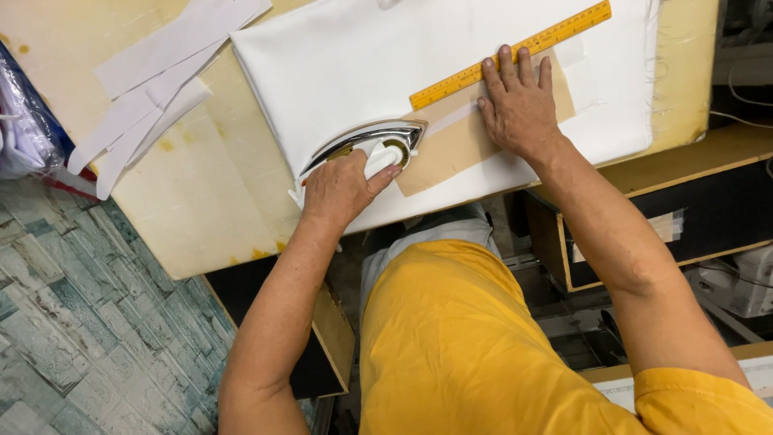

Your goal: The person irons a piece of white fabric placed over a brown paper template on a work table. They use a ruler to align the fabric and then use scissors to trim the excess fabric along the template's edges.

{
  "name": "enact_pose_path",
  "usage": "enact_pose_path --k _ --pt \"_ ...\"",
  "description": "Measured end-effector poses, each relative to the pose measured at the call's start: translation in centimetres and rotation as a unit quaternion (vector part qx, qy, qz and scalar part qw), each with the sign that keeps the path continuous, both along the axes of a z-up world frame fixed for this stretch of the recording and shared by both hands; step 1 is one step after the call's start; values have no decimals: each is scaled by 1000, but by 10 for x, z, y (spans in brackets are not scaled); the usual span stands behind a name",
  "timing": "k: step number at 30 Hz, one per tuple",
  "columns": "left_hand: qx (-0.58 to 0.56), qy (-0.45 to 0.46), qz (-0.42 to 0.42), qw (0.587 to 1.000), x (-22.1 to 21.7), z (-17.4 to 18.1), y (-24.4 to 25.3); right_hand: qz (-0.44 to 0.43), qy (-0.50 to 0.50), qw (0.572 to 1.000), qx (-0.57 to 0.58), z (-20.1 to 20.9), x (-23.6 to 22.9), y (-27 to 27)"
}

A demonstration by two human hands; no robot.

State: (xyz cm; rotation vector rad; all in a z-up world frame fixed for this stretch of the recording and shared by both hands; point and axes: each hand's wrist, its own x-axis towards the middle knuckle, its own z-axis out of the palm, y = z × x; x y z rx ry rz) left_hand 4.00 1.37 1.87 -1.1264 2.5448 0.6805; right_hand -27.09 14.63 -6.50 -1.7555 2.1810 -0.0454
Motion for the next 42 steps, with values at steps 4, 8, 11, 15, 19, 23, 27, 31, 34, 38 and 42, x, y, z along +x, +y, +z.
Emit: enact_pose_path --k 4,8,11,15,19,23,27,31,34,38,42 --pt "11 -8 -4 1000 13 -4 1 20 22 999 -38 -2 13 0" --pt "46 -34 12 998 21 5 -1 21 25 999 -38 -3 27 -4" --pt "45 -38 20 998 32 4 2 8 10 1000 11 -5 38 -6" --pt "55 -37 29 997 42 10 0 -5 10 999 49 -5 51 -12" --pt "77 -45 42 995 53 20 2 3 25 1000 18 -10 63 -9" --pt "92 -48 51 993 66 31 0 10 31 999 -19 -15 75 -7" --pt "160 -114 113 974 77 53 -8 -12 4 998 69 -11 87 -15" --pt "185 -161 179 953 94 65 -14 -1 31 999 -25 -23 100 -8" --pt "153 -92 194 964 131 57 -14 -28 -5 998 60 1 114 -16" --pt "144 -91 197 965 147 71 -15 -20 -16 998 61 -4 118 -14" --pt "37 -91 157 983 185 69 -18 -8 -9 1000 0 -7 117 -13"
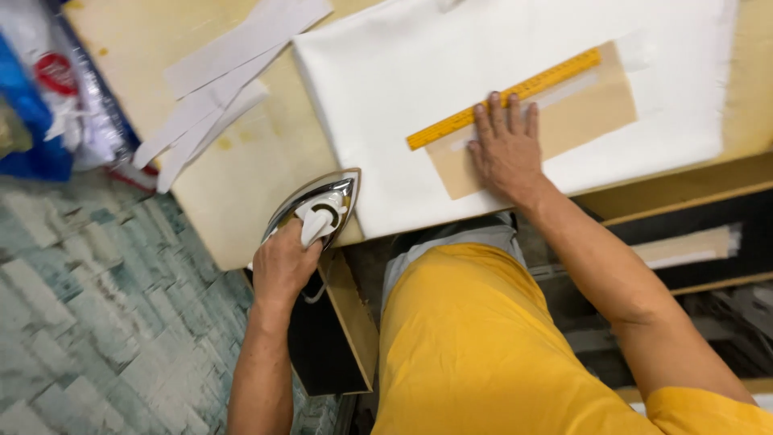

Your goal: The person irons a piece of white fabric placed over a brown paper template on a work table. They use a ruler to align the fabric and then use scissors to trim the excess fabric along the template's edges.

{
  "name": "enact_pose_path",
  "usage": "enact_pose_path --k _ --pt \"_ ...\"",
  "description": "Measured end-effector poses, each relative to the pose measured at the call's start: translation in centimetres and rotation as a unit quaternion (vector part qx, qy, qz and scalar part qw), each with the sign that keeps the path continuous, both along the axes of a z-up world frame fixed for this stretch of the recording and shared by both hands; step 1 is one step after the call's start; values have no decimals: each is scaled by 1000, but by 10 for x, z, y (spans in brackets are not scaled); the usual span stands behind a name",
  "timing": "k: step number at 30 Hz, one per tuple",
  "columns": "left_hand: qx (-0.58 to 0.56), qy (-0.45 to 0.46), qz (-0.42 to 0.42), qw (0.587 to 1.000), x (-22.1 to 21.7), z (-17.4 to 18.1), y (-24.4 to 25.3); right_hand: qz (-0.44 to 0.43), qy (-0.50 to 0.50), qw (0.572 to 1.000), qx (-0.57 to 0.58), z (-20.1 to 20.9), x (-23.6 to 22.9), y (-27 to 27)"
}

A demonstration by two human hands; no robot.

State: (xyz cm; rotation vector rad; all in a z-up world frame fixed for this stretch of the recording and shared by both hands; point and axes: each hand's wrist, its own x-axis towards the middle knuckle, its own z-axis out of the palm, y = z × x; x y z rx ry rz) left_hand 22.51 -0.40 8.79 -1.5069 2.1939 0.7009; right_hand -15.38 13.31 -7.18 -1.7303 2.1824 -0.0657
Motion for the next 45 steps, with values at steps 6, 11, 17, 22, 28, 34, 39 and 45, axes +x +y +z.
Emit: enact_pose_path --k 6,11,17,22,28,34,39,45 --pt "-191 2 -19 981 35 31 -14 -8 -1 999 40 5 2 -2" --pt "-209 75 85 971 56 22 -30 -15 39 999 -25 -3 -3 4" --pt "-291 206 228 906 98 -51 -31 -20 33 999 -26 -18 -2 7" --pt "-247 370 353 823 69 -68 -25 -10 17 999 46 -13 -3 6" --pt "-262 414 411 769 68 -103 5 -17 22 997 71 -4 -3 0" --pt "-331 336 265 841 89 -129 28 -18 16 997 78 -2 -2 -1" --pt "-312 305 300 848 74 -121 30 2 34 998 44 -5 -3 -3" --pt "-210 312 503 778 44 -102 47 3 10 999 51 -6 -8 1"
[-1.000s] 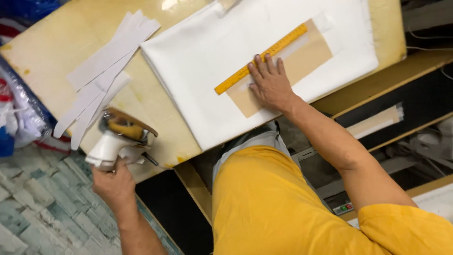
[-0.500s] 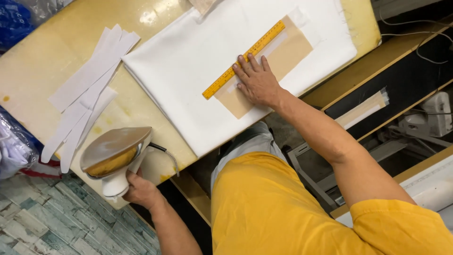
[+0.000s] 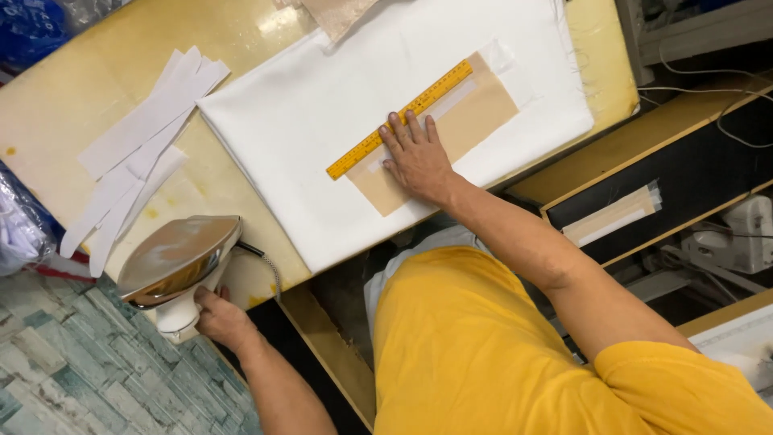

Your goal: The person irons a piece of white fabric placed over a brown paper template on a work table. They use a ruler to align the fabric and then use scissors to trim the excess fabric along the template's edges.

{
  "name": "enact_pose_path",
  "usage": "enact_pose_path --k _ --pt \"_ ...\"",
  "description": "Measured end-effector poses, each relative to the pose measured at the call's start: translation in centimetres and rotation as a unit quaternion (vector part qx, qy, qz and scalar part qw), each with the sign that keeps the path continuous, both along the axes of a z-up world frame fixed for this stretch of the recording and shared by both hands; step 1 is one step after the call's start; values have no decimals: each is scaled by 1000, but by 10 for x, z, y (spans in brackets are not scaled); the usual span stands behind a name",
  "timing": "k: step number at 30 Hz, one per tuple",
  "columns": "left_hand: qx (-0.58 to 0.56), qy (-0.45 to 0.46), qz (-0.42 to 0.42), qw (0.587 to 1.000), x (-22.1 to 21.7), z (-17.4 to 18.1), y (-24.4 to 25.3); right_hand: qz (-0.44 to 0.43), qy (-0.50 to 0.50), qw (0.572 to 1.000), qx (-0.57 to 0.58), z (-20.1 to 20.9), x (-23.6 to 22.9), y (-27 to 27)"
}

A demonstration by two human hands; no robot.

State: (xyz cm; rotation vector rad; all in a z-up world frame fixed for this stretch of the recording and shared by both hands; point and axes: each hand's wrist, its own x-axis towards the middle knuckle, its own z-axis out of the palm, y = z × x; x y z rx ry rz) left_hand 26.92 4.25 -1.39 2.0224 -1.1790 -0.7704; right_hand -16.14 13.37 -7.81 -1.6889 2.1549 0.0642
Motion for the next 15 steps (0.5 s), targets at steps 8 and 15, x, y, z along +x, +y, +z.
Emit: enact_pose_path --k 8,15 --pt "9 -151 -21 988 -35 -42 100 12 -2 1000 22 4 -2 -4" --pt "-23 -158 -252 954 -98 -39 120 4 14 1000 8 6 5 -3"
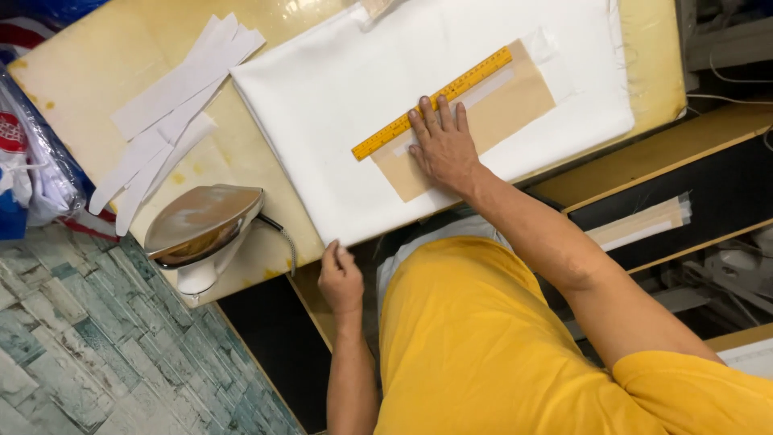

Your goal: The person irons a piece of white fabric placed over a brown paper template on a work table. They use a ruler to align the fabric and then use scissors to trim the excess fabric along the template's edges.

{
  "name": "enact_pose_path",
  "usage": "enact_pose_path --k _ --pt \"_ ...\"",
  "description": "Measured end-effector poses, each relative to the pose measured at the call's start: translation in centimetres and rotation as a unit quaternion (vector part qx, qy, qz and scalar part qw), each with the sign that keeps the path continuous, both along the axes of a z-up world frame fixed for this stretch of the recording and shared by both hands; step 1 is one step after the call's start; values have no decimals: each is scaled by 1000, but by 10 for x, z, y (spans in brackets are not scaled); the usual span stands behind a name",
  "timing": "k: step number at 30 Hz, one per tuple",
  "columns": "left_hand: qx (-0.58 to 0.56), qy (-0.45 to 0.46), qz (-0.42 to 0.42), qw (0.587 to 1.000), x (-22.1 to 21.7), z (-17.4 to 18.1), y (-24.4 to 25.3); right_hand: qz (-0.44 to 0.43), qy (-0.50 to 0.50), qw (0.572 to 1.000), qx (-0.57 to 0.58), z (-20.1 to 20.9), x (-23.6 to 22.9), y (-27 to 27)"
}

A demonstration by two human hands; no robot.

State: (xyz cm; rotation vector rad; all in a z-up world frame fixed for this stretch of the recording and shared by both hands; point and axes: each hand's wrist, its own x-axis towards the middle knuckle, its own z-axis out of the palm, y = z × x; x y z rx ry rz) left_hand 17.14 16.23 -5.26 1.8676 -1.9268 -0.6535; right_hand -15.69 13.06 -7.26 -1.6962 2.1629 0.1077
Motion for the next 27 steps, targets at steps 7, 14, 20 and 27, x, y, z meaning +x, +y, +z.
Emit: enact_pose_path --k 7,14,20,27 --pt "-34 26 -251 967 -38 9 -27 -21 -22 999 -10 6 3 4" --pt "-178 -36 -391 902 -91 13 -31 8 -18 1000 -14 -1 -7 7" --pt "-218 -97 -383 892 -131 8 -25 21 -17 1000 0 -7 -14 7" --pt "-164 -147 -379 899 -136 0 -17 55 -20 998 -28 -11 -23 10"
